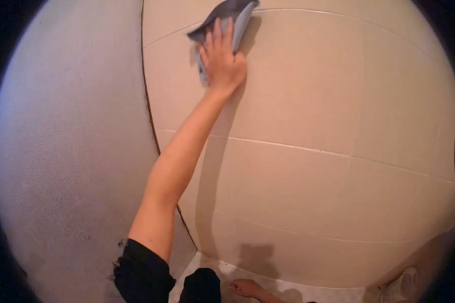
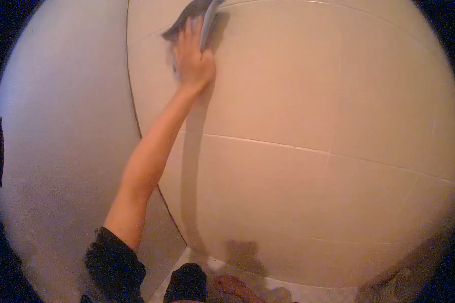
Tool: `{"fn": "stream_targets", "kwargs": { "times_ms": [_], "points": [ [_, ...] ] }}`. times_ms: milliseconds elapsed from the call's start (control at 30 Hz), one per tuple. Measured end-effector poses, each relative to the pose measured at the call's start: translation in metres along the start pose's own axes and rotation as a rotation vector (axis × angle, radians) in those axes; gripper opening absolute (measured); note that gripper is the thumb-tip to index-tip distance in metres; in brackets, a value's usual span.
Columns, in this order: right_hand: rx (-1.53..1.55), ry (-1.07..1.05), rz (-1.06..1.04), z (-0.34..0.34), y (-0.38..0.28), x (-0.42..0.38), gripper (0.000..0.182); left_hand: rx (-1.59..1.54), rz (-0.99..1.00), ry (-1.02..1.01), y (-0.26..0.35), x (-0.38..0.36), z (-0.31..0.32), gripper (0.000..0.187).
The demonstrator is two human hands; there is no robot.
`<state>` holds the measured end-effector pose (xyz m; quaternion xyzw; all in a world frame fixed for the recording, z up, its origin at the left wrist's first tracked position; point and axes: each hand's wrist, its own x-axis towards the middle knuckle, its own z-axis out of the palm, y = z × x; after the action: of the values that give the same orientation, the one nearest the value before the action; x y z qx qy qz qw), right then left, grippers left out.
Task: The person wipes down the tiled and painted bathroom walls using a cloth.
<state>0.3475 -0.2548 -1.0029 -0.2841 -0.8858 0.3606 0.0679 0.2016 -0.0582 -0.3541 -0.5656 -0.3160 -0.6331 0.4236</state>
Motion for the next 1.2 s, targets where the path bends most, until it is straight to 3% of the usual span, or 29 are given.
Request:
{"fn": "stream_targets", "kwargs": {
  "times_ms": [33, 133, 233, 300, 400, 533, 733, 833, 933, 1100, 1200],
  "points": [
    [-0.011, -0.02, 0.008, -0.002, 0.0, 0.0, 0.046, -0.006, 0.0, 0.003, 0.009, 0.005, 0.004, 0.077],
    [-0.007, 0.081, -0.107, 0.007, 0.016, 0.006, 0.045, 0.006, 0.245, -0.041, 0.037, 0.005, 0.013, 0.082],
    [-0.046, -0.057, -0.057, -0.013, 0.002, 0.007, 0.044, -0.023, 0.345, -0.213, 0.066, -0.038, -0.005, 0.084],
    [-0.061, -0.028, -0.062, -0.002, 0.01, 0.009, 0.044, -0.072, 0.39, -0.315, 0.076, -0.077, -0.024, 0.079],
    [-0.046, -0.003, -0.045, -0.009, 0.002, -0.003, 0.043, -0.094, 0.284, -0.372, 0.056, -0.127, -0.032, 0.072],
    [-0.027, -0.07, -0.004, -0.004, 0.013, 0.003, 0.044, -0.045, 0.065, -0.095, 0.03, -0.085, -0.023, 0.076],
    [-0.002, -0.096, -0.003, -0.023, 0.023, 0.003, 0.045, 0.029, 0.209, 0.01, 0.06, 0.017, 0.026, 0.078],
    [-0.052, -0.038, -0.038, -0.021, 0.057, 0.009, 0.043, -0.012, 0.333, -0.004, 0.107, 0.013, 0.033, 0.078],
    [-0.142, -0.058, -0.013, -0.041, 0.025, 0.01, 0.04, -0.138, 0.439, -0.134, 0.14, -0.02, 0.013, 0.083],
    [-0.046, -0.01, -0.008, -0.011, -0.007, 0.024, 0.036, -0.186, 0.394, -0.322, 0.104, -0.093, -0.05, 0.082],
    [-0.094, 0.035, -0.044, -0.001, -0.023, 0.043, 0.034, -0.073, 0.217, -0.221, 0.054, -0.089, -0.072, 0.078]
  ]
}}
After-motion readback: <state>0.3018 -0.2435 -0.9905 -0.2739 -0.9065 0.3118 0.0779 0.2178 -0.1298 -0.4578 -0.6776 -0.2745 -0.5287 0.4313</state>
